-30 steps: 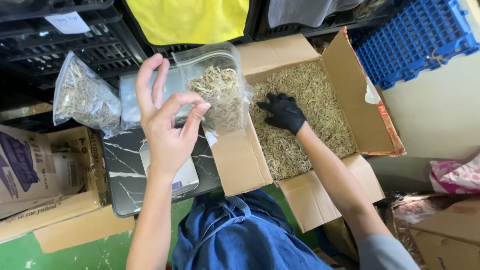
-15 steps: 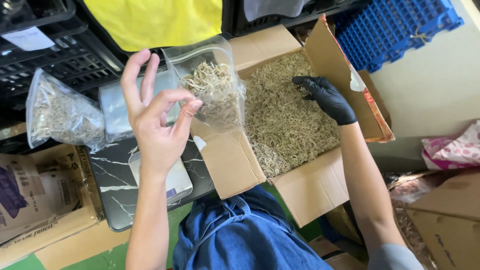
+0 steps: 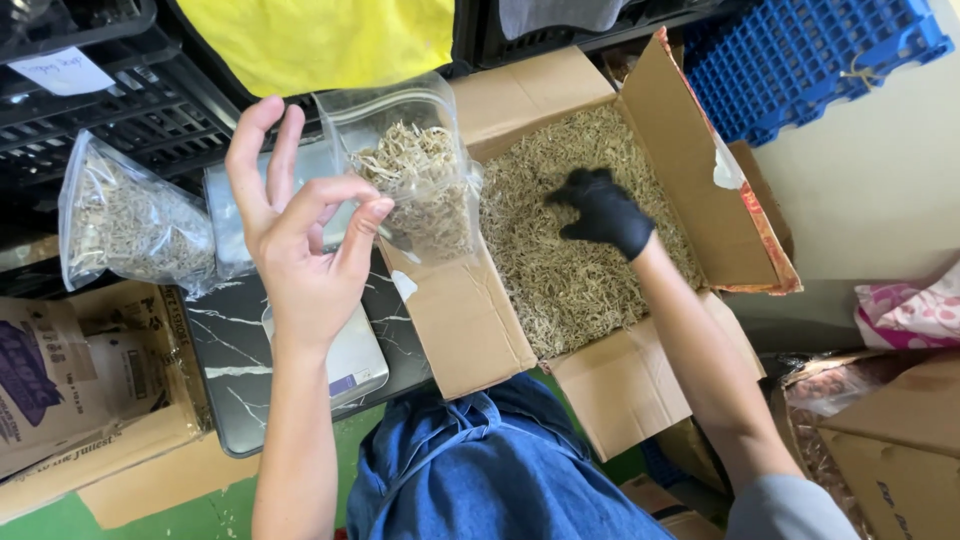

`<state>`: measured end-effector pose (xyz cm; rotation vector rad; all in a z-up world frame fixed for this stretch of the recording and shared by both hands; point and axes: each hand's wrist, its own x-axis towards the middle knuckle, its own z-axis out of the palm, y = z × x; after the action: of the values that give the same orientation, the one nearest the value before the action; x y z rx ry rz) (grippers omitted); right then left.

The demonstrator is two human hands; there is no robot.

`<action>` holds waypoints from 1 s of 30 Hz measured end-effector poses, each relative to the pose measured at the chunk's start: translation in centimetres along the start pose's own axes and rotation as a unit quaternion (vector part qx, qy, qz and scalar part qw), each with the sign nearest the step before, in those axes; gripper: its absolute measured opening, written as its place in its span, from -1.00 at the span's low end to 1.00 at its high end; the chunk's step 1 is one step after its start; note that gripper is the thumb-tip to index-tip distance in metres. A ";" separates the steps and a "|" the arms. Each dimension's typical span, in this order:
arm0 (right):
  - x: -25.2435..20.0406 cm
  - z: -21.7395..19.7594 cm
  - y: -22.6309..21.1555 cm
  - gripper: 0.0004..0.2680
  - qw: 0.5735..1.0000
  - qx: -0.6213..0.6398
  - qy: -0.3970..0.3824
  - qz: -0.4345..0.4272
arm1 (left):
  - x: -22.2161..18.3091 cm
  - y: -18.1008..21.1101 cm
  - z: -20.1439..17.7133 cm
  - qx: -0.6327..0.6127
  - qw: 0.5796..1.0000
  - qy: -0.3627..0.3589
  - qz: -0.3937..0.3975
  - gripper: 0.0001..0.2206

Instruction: The person fills small plastic bags with dried fish by hand and using a plastic container, then weighs the bags on a digital scale.

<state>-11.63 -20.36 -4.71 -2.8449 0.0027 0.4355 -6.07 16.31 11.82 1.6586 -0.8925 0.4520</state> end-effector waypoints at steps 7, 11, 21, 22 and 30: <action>-2.5 -3.7 1.5 -0.79 0.979 0.187 0.074 -0.034 | 0.5 -0.6 -0.6 0.013 1.000 0.001 0.006 -0.87; -4.4 -6.5 0.4 -0.68 0.969 0.247 0.014 0.009 | 0.7 -0.8 -0.3 -0.001 1.000 -0.001 0.001 -0.88; -4.0 -5.0 2.2 -0.77 0.959 0.278 0.048 0.034 | 1.5 -1.3 -0.6 -0.001 1.000 -0.010 0.006 -0.84; -4.0 -4.9 2.3 -0.77 0.958 0.279 0.048 0.034 | 1.5 -1.4 -0.7 -0.001 1.000 -0.011 0.006 -0.84; -3.4 -4.2 1.1 -0.79 0.946 0.295 0.104 0.087 | 1.8 -2.0 -0.8 0.008 1.000 -0.010 -0.002 -0.86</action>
<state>-13.68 -22.59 -0.11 -2.2866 0.3656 0.1283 -3.29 16.69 12.00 1.6807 -0.9028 0.4422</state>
